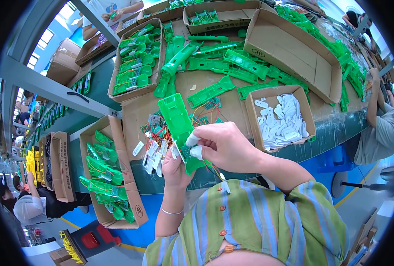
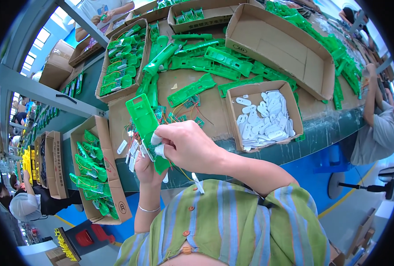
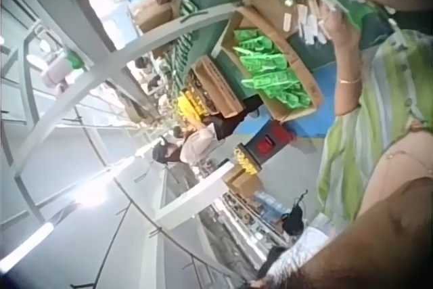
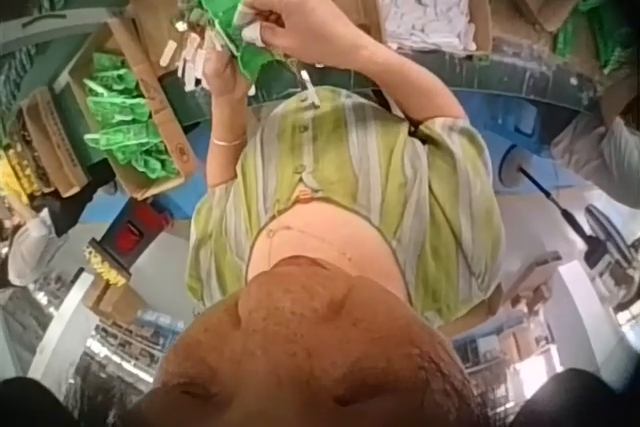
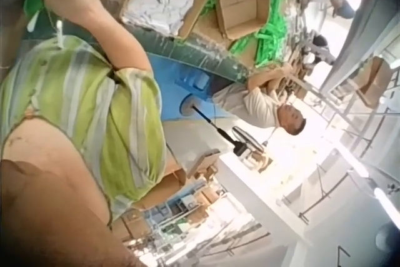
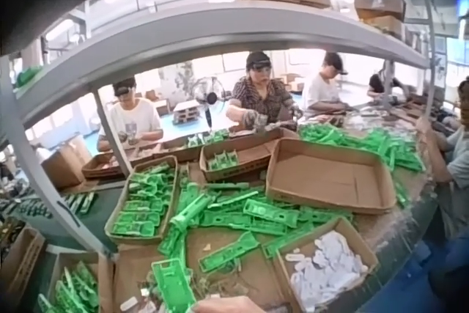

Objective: Assembling electronic wiring and plastic attachments into green housing units on a production line.

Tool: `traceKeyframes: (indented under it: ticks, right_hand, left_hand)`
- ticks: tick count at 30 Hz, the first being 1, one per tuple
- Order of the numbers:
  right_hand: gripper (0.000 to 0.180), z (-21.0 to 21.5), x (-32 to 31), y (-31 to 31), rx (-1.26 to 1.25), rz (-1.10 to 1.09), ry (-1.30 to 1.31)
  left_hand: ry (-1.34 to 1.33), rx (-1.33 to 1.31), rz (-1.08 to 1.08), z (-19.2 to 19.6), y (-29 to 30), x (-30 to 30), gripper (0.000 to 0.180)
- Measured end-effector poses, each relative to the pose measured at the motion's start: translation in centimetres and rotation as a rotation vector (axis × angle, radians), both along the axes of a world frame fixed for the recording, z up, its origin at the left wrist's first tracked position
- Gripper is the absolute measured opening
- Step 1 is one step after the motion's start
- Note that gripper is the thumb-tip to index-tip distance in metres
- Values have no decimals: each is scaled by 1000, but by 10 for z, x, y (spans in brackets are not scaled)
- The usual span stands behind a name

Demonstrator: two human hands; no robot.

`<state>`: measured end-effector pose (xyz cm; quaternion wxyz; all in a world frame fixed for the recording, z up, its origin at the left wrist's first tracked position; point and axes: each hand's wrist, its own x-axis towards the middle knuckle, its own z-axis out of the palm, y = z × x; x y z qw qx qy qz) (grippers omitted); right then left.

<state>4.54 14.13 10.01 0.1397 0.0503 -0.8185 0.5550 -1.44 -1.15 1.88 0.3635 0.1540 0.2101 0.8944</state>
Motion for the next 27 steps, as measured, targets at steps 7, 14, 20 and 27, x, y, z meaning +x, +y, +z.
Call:
traceKeyframes:
  ticks: [7, 14, 20, 27]
  right_hand:
    - [14, 3, 2, -1, 74, -14, 44]
    - [22, -13, -1, -10, 299, -66, 135]
    - [24, -19, 3, -13, 553, -70, 320]
    - [29, -23, 9, -13, 740, -62, 412]
  left_hand:
    - [11, 29, -20, -7, 0, -1, 36]
    - [-54, -99, 72, -1, 4, 8, 34]
    - [19, -180, 148, 6, 6, 12, 35]
    - [16, -251, 241, 5, 10, 25, 36]
